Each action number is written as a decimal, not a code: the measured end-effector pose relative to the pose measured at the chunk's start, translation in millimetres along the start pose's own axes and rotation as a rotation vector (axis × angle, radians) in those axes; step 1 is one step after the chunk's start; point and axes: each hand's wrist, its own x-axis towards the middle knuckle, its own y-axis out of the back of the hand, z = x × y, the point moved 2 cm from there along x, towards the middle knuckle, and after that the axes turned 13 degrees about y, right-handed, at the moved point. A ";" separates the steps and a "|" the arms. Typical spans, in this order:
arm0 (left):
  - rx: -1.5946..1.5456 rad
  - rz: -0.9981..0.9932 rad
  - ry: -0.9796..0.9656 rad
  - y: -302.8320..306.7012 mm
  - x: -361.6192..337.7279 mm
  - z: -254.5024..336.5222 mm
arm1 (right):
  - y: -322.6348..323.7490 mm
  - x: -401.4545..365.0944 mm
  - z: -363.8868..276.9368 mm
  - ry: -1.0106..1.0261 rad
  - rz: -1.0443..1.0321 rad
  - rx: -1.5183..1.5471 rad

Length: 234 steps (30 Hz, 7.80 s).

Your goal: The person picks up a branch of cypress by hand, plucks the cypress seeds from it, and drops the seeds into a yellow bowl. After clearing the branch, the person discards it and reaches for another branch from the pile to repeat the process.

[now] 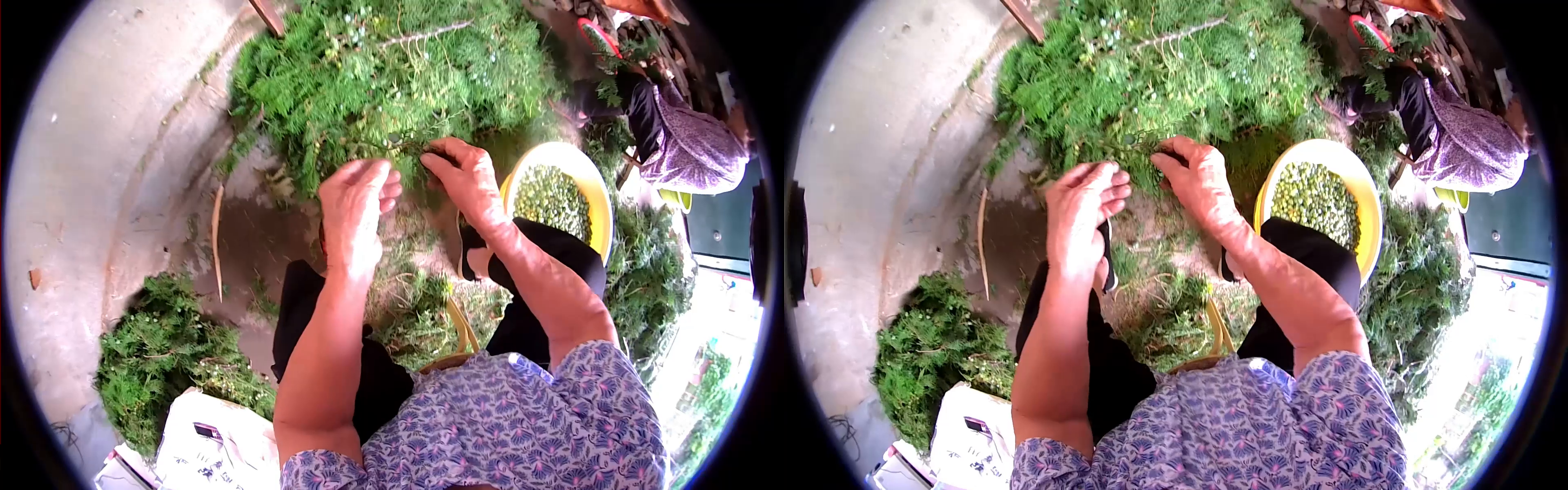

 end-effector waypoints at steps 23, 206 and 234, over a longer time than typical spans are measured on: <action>-0.242 -0.139 -0.252 -32.0 9.8 24.6 | 46.5 11.1 -60.4 0.407 -0.102 -0.166; -0.208 -0.419 -0.275 -46.9 0.7 28.0 | 47.3 25.9 -43.6 -0.320 -0.326 0.790; 0.216 -0.159 -0.330 -54.2 -0.9 29.8 | 54.8 27.3 -51.8 0.158 -0.296 0.185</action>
